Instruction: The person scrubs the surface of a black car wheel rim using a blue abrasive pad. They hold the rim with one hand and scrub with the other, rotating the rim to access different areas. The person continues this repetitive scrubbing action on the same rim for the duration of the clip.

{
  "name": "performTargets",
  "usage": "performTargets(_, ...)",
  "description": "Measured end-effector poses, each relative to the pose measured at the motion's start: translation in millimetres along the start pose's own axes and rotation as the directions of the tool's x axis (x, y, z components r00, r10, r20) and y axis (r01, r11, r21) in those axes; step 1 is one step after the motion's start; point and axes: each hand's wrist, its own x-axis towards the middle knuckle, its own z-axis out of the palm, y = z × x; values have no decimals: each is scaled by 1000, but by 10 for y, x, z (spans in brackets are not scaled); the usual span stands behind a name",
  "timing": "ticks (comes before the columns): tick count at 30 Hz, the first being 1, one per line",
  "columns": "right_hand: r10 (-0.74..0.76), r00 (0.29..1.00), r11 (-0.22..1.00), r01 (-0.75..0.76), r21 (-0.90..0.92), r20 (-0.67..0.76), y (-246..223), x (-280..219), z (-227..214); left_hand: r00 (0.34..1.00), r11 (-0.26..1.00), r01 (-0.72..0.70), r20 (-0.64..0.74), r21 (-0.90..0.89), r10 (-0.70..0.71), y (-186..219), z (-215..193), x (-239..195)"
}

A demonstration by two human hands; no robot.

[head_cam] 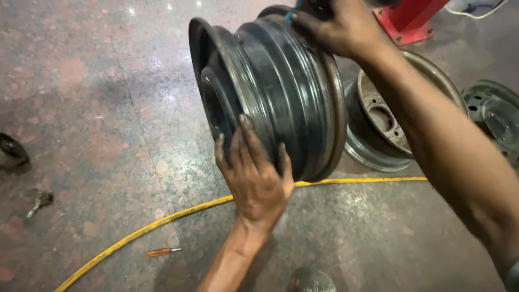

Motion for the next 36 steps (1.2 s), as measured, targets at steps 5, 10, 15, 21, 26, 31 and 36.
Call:
performTargets(5,-168,964,940,94,-327,-205,-550,-1361,-60,999,999,-39,-2,-10,39,-92,8,-111)
performTargets(10,-284,933,926,207,-314,-221,54,-603,18,998,996,-58,-20,-63,57,-35,20,-273)
performTargets(15,-36,993,997,28,-71,-116,199,84,140,1000,1000,-20,-7,-19,20,-40,19,-82)
performTargets(21,-203,958,963,159,-217,-202,-504,-1315,-52,998,996,-54,-27,-70,52,-64,52,-216)
performTargets(26,61,997,995,-65,79,53,-46,-217,-106,994,993,-91,-60,-75,87,-11,83,-322)
performTargets(31,28,998,986,-36,163,51,50,-44,-28,993,995,-86,-81,-50,82,-19,80,-237)
performTargets(36,-142,965,986,119,-116,-219,-439,-1434,-27,989,988,-131,-82,-87,124,-103,84,-508)
